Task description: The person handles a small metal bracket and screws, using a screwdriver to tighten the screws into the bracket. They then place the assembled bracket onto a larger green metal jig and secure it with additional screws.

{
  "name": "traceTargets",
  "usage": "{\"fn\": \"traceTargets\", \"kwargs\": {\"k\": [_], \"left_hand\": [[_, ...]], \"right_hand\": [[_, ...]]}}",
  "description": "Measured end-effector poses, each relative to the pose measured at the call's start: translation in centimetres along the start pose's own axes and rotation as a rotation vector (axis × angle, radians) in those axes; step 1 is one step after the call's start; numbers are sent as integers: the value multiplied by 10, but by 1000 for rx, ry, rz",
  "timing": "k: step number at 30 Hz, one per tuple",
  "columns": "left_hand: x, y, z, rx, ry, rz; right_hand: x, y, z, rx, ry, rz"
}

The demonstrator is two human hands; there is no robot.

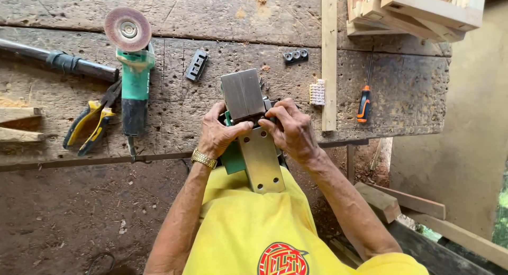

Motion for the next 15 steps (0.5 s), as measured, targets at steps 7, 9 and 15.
{"fn": "traceTargets", "kwargs": {"k": [7, 9, 15], "left_hand": [[1, -5, -2, 26, -2, 36], [2, -14, -3, 52, 7, 56], [0, -7, 1, 27, 22, 46]], "right_hand": [[2, 9, 8, 12, 51, -5], [0, 1, 6, 56, -3, -11], [6, -8, 1, 79, 90, 83]]}}
Point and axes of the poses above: each hand's wrist, its own z-axis towards the middle knuckle, its own x-axis out of the palm, y = z × x, the point moved 9 cm from there along z, towards the middle knuckle, and after that the axes turned 5 degrees about y, right-handed, at the moved point
